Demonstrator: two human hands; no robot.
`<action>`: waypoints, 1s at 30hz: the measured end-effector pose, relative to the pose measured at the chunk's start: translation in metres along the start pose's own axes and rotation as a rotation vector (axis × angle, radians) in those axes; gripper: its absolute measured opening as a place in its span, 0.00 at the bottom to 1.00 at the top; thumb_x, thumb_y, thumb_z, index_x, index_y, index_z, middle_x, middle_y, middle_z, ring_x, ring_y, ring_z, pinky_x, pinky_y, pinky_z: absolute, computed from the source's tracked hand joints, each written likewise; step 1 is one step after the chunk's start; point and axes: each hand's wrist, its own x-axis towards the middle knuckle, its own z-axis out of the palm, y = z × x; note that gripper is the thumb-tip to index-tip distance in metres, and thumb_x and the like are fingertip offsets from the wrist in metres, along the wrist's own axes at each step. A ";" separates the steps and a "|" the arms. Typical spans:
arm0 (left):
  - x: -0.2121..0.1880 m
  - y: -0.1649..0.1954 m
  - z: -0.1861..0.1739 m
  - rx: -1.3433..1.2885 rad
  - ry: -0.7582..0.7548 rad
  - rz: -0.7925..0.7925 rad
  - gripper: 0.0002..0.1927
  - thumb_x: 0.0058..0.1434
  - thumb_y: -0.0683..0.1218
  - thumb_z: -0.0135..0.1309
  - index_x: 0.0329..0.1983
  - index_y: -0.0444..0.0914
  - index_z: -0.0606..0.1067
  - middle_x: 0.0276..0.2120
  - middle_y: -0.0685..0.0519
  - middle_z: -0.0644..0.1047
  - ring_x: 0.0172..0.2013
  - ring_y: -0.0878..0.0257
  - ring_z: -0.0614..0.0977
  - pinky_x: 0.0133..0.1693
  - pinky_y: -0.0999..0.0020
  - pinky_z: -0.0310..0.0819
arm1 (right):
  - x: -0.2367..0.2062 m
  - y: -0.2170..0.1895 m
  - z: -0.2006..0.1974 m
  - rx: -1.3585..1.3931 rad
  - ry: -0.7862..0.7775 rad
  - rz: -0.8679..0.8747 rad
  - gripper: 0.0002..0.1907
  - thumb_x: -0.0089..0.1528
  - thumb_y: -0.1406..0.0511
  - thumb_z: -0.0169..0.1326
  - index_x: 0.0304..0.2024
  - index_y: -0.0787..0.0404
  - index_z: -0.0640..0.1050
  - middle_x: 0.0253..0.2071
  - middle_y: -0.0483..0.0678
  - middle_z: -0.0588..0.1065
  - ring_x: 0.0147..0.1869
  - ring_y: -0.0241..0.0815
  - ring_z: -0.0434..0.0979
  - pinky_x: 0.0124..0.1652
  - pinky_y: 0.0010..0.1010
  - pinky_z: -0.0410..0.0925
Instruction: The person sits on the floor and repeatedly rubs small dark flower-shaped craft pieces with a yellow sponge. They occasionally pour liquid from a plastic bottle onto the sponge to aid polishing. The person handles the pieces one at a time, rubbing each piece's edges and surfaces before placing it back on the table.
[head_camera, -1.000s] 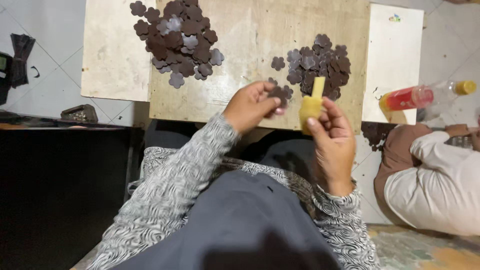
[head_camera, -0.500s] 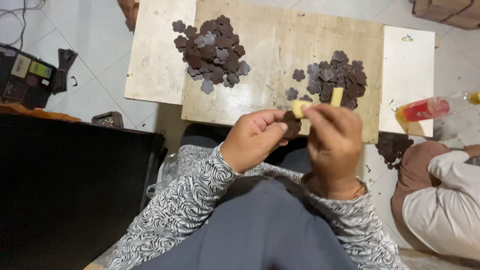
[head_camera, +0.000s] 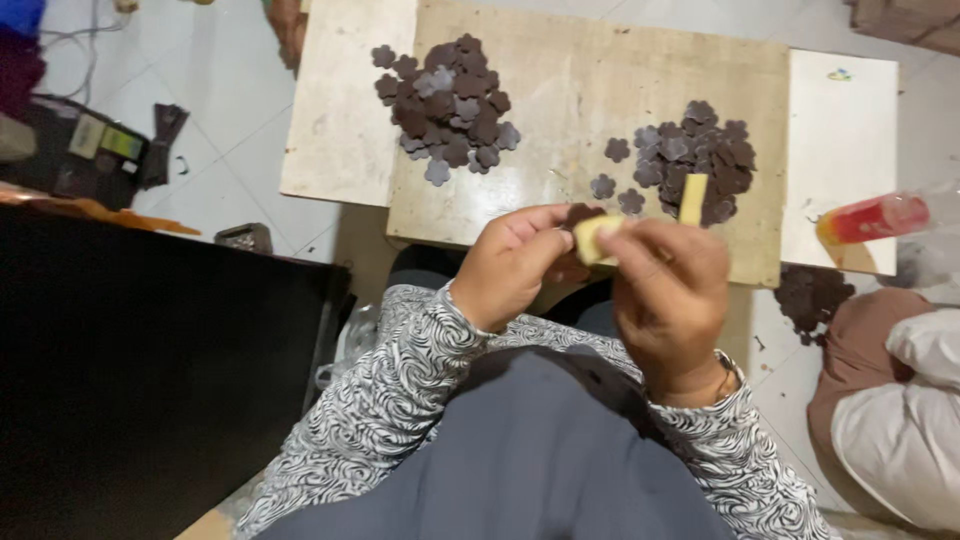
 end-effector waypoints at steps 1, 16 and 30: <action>0.001 0.000 -0.002 -0.083 -0.020 -0.005 0.17 0.74 0.40 0.41 0.61 0.27 0.72 0.49 0.49 0.80 0.47 0.65 0.82 0.52 0.67 0.81 | -0.001 0.001 0.003 0.011 -0.010 -0.077 0.16 0.60 0.78 0.61 0.49 0.62 0.82 0.47 0.50 0.76 0.53 0.49 0.75 0.53 0.40 0.68; 0.011 -0.009 -0.008 -0.060 0.070 -0.029 0.17 0.72 0.39 0.44 0.61 0.26 0.72 0.41 0.50 0.80 0.37 0.68 0.79 0.49 0.67 0.82 | -0.018 0.021 0.016 0.004 0.068 0.091 0.18 0.63 0.80 0.57 0.52 0.61 0.83 0.51 0.50 0.74 0.54 0.50 0.74 0.52 0.34 0.70; 0.009 -0.017 -0.008 0.006 -0.007 0.057 0.15 0.72 0.40 0.44 0.57 0.28 0.74 0.48 0.50 0.80 0.47 0.66 0.83 0.52 0.70 0.79 | -0.004 0.024 0.020 -0.027 0.058 0.011 0.17 0.63 0.82 0.59 0.51 0.61 0.83 0.50 0.51 0.75 0.55 0.48 0.74 0.53 0.34 0.69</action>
